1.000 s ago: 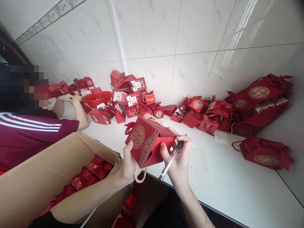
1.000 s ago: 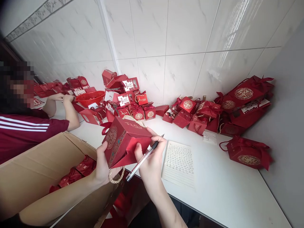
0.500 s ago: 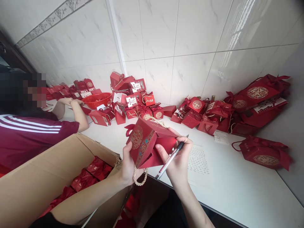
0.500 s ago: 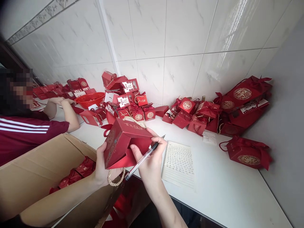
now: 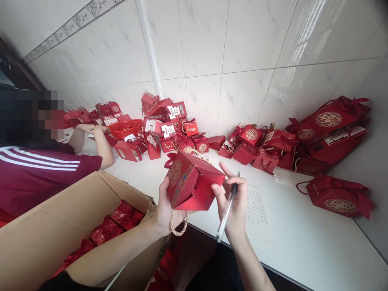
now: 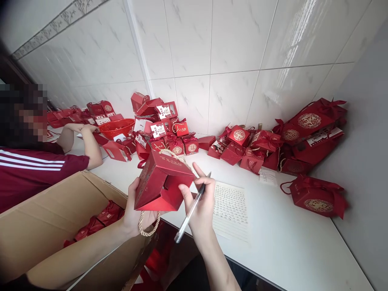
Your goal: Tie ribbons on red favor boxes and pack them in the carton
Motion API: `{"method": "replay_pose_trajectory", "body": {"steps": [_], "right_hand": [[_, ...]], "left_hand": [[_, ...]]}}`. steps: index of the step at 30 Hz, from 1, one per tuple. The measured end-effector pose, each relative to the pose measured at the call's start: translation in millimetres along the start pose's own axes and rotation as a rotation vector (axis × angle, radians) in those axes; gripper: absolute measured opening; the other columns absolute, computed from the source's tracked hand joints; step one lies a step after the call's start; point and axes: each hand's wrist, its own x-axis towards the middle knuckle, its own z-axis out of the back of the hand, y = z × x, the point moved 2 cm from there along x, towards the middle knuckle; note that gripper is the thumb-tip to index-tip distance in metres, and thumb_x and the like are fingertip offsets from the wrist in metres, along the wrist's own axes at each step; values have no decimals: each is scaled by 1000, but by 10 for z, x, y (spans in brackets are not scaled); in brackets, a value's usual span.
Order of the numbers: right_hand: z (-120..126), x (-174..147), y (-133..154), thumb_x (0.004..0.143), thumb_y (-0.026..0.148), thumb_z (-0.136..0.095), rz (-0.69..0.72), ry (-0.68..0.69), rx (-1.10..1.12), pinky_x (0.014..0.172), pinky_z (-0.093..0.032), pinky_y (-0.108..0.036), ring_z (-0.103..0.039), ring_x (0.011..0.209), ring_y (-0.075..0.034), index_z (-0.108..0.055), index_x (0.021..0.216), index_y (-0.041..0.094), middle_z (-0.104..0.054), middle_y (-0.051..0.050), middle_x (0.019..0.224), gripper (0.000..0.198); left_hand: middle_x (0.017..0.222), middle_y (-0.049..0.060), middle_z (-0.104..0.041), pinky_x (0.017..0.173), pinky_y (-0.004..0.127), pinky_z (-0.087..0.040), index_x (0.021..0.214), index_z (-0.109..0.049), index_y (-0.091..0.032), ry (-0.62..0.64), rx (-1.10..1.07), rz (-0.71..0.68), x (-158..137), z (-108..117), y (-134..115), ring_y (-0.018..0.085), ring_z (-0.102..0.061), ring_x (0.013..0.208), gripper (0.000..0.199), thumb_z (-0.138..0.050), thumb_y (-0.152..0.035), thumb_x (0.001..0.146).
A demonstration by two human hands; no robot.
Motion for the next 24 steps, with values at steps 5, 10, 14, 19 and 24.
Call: {"method": "replay_pose_trajectory", "body": {"steps": [5, 10, 14, 19, 24], "right_hand": [[34, -45, 37, 93, 28, -50, 324, 30, -478, 68, -55, -35, -59, 101, -26, -56, 102, 22, -50, -12, 127, 12], [12, -63, -16, 95, 29, -47, 354, 9, -671, 62, -56, -32, -62, 94, -25, -57, 111, 20, -54, -12, 123, 21], [-13, -63, -56, 94, 37, -43, 237, 23, -647, 61, -56, -35, -64, 88, -27, -51, 119, 14, -62, -15, 107, 35], [-22, -48, -61, 83, 40, -53, -14, 138, -447, 61, -55, -37, -65, 74, -25, -39, 129, 11, -62, -16, 105, 56], [-14, -7, -16, 77, 30, -48, -133, 183, -313, 62, -53, -35, -64, 77, -26, -47, 124, 16, -66, -11, 94, 49]], "left_hand": [[108, 10, -67, 92, 39, -45, 122, -54, -15, -38, 60, -122, 22, 16, 2, 27, -57, 110, 52, -45, -48, 84], [112, 14, -65, 96, 41, -42, 125, -52, -10, 39, 131, -100, 5, 0, 18, 31, -52, 115, 58, -45, -48, 82], [117, 14, -62, 100, 43, -38, 126, -51, -10, 58, 149, -85, -1, 60, 60, 31, -50, 117, 57, -46, -47, 83], [118, 11, -61, 105, 41, -33, 125, -53, -16, 14, 190, -168, -12, 200, 133, 28, -48, 120, 53, -52, -47, 82], [108, 9, -66, 105, 39, -32, 114, -58, -19, 49, 483, -262, -82, 317, 126, 29, -49, 119, 46, -70, -34, 72]]}}
